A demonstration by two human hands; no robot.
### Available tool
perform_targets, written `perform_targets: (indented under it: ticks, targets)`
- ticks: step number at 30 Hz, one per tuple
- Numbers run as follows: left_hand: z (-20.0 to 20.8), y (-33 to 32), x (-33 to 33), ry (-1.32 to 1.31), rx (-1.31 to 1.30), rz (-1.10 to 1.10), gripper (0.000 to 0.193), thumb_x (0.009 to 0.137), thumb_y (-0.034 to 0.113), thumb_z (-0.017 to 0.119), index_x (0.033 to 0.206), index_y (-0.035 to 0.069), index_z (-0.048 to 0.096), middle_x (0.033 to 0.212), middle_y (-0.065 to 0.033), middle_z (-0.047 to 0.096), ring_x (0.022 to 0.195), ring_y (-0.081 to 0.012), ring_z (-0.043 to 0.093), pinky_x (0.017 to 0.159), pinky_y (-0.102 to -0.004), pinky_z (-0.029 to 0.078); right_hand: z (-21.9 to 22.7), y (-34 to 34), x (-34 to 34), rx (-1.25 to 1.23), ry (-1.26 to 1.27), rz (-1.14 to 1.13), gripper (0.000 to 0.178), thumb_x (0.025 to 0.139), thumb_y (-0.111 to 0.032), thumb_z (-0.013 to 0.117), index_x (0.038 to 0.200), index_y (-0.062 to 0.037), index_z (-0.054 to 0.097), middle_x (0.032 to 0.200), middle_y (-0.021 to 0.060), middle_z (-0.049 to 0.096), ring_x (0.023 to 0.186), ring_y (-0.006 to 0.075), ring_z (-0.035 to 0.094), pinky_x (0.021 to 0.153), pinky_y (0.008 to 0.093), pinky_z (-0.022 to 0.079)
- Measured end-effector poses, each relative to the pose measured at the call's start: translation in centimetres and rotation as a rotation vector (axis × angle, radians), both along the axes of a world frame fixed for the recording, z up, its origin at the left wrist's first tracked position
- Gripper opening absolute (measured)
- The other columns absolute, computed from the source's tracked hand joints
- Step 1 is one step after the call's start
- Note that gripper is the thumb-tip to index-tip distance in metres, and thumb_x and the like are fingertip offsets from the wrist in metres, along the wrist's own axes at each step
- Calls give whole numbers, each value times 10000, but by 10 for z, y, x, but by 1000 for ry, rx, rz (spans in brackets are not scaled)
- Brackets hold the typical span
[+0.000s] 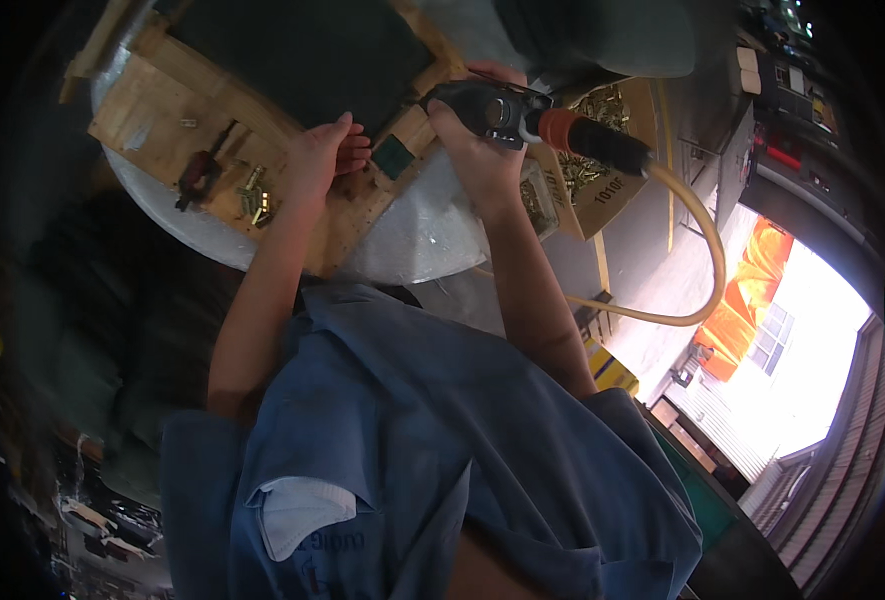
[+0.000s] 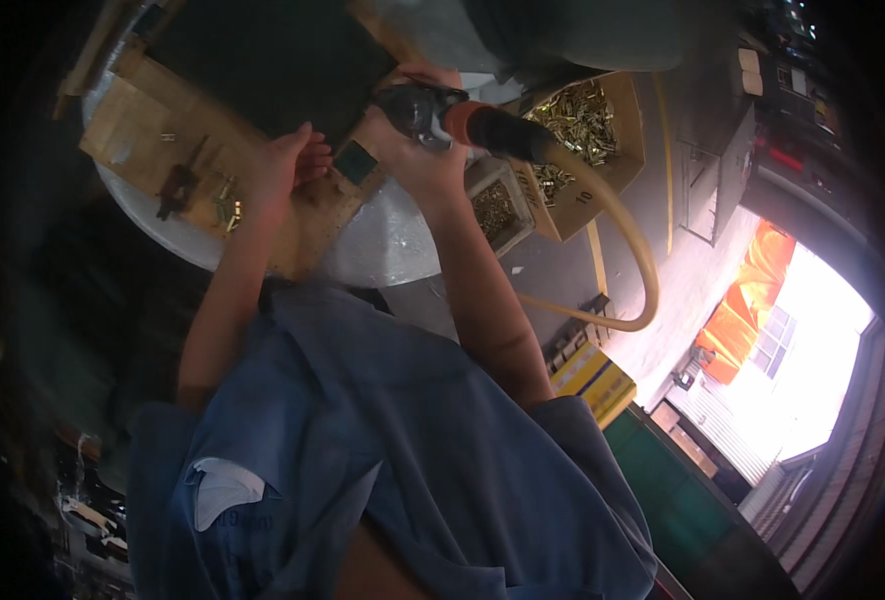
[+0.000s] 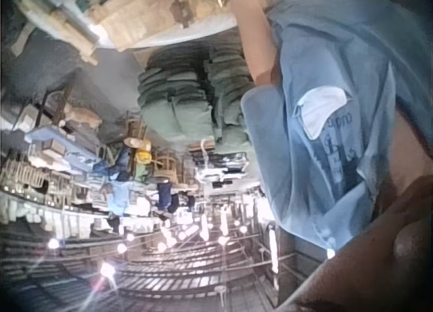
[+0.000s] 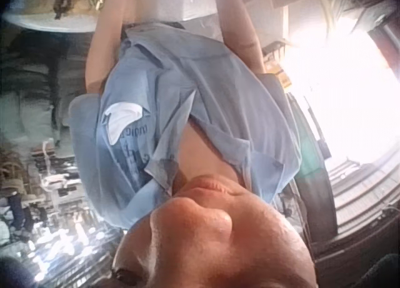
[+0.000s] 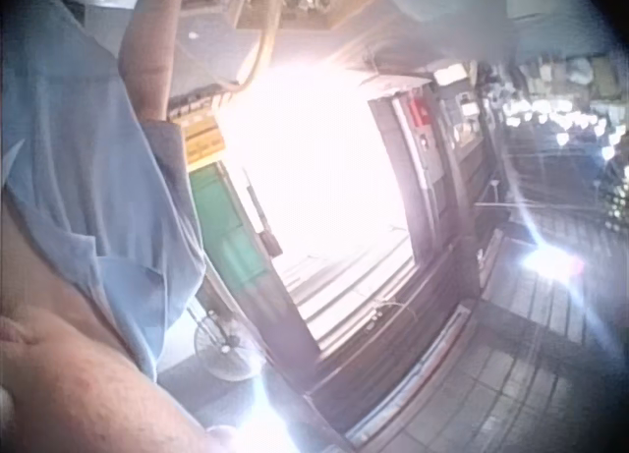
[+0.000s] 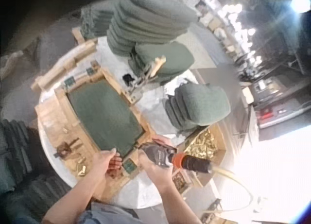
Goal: The person uses a pneumatic drill to fasten green fabric cushions to a wooden jig. They repeatedly pick up cushions, align them on the jig, and drive fasteners into the corners before stacking the finished units.
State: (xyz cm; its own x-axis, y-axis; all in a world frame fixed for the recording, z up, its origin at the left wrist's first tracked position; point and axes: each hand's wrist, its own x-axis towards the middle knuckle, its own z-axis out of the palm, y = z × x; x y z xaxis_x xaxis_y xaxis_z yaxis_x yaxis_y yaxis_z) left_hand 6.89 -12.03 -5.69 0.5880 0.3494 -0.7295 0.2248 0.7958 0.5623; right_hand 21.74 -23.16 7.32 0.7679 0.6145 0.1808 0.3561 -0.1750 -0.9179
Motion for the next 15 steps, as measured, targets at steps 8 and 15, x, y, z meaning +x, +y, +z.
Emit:
perform_targets:
  ticks: [8,15]
  targets:
    - [45,35,-59,-366,-425,275,652,1157,492,415,1462,-74,531,1414,-247,641,1310,-339,656,1102,-438,587,63,-51,-85,195,257,-337,657,769,-61,868,1325,-59,518,1175,147,705,1099,241,694,1009,382,552]
    - [91,70,-80,-496,-522,115,791,1161,585,240,1579,-58,434,1569,-237,535,1442,-335,552,1169,-444,517,93,-24,-168,255,319,-369,670,778,-132,863,1321,-45,481,1200,186,701,1124,274,685,1033,410,545]
